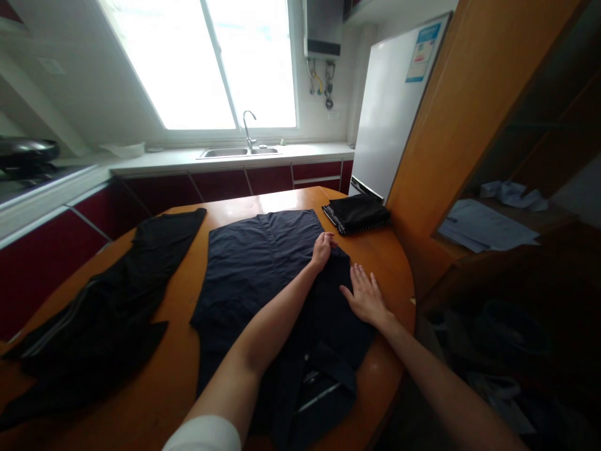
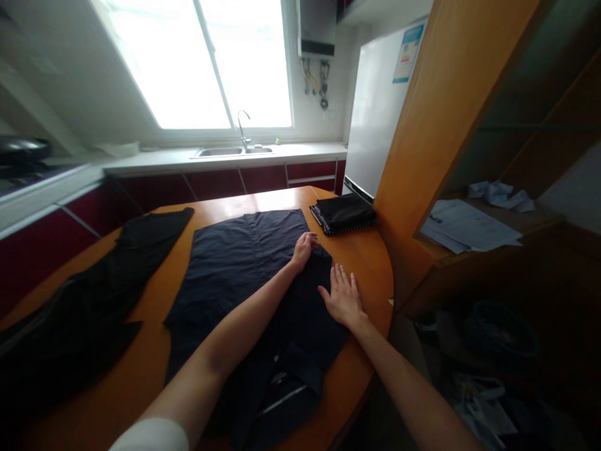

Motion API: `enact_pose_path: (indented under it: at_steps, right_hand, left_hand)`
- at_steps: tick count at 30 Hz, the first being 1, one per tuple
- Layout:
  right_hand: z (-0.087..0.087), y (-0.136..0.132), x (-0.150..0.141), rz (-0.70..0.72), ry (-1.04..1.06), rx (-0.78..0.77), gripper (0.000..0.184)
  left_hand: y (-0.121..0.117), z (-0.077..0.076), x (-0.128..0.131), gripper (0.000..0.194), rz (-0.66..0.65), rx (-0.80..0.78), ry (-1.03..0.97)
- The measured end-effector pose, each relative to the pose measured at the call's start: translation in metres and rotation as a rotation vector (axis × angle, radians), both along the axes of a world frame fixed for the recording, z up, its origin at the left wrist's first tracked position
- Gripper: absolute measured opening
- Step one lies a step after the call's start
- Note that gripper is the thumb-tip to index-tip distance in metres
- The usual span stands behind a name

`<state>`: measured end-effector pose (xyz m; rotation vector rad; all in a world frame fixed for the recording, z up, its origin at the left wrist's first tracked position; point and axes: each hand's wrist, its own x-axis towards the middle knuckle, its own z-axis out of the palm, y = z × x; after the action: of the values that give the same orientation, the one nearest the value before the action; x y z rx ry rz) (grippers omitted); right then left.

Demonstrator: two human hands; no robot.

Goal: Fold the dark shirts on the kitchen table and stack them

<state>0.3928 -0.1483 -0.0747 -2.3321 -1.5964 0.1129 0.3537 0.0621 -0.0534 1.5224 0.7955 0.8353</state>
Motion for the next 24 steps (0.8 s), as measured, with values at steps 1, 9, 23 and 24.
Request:
enact_pose_path:
  at_steps: [1, 9, 23, 24]
  right_hand:
    - [0.0, 0.0, -0.001, -0.011, 0.01, -0.001, 0.078]
    - [0.026, 0.026, 0.001, -0.139, 0.161, 0.053, 0.071]
    - [0.022, 0.094, 0.008, 0.121, -0.01, -0.028, 0.063]
    - [0.017, 0.094, 0.007, 0.119, -0.014, -0.026, 0.062]
  left_hand:
    - [0.001, 0.002, -0.002, 0.036, 0.004, -0.022, -0.009]
    - [0.011, 0.065, -0.026, 0.035, -0.318, -0.263, -0.167]
    - [-0.008, 0.102, -0.253, 0.038, 0.081, 0.398, 0.384]
    - [-0.013, 0.09, -0.271, 0.037, 0.142, 0.424, 0.463]
